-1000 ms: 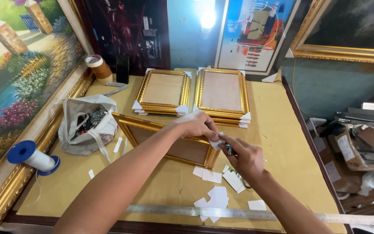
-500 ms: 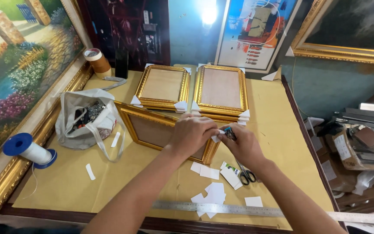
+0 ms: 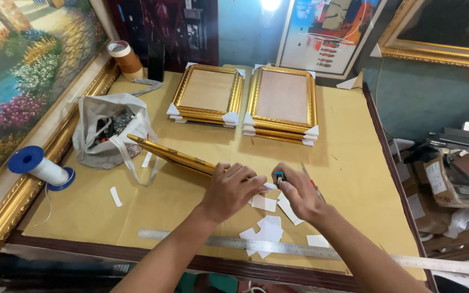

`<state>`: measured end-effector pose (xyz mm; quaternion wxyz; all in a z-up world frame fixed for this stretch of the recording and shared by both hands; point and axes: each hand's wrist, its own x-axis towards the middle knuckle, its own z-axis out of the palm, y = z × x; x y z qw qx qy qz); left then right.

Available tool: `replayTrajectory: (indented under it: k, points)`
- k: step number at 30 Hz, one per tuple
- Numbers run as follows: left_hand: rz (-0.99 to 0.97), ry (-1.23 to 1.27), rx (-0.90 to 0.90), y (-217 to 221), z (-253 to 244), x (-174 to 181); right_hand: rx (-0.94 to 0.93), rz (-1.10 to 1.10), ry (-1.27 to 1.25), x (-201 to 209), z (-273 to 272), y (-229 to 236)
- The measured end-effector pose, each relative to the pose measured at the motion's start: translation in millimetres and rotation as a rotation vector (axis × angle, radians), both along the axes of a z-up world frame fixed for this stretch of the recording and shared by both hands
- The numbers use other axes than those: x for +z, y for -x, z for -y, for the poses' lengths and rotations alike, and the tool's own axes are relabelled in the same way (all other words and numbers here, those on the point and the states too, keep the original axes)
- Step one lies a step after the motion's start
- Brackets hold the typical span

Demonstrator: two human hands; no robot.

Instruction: Applying protective paper corners and tape to gold picture frames on a workshop table.

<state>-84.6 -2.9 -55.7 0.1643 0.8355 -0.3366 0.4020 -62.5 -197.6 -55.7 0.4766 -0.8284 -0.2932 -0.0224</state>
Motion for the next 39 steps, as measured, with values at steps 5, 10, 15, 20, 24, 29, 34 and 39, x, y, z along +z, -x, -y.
replayTrajectory:
  k: [5, 10, 15, 20, 24, 29, 34, 39]
  points:
    - [0.046, 0.0, 0.017, 14, -7, -12, 0.011, 0.318, 0.175, -20, -6, 2]
    - [0.089, 0.001, 0.027, 23, -9, -16, 0.082, 0.47, 0.204, -24, -15, 11]
    - [0.097, -0.003, 0.003, 27, -9, -16, 0.091, 0.552, 0.121, -19, -21, 16]
    - [0.065, 0.029, -0.013, 27, -9, -16, 0.091, 0.584, 0.06, -37, -20, 13]
    - [0.037, 0.065, -0.046, 27, -9, -9, 0.088, 0.655, 0.014, -37, -20, 12]
    - [0.03, 0.064, -0.055, 25, -8, -10, 0.073, 0.698, -0.005, -45, -20, 10]
    - [0.02, 0.07, -0.073, 19, -9, -13, 0.052, 0.708, -0.042, -46, -22, 7]
    - [-0.107, 0.211, -0.154, -2, -9, -12, -0.073, 0.365, -0.225, -35, -22, 0]
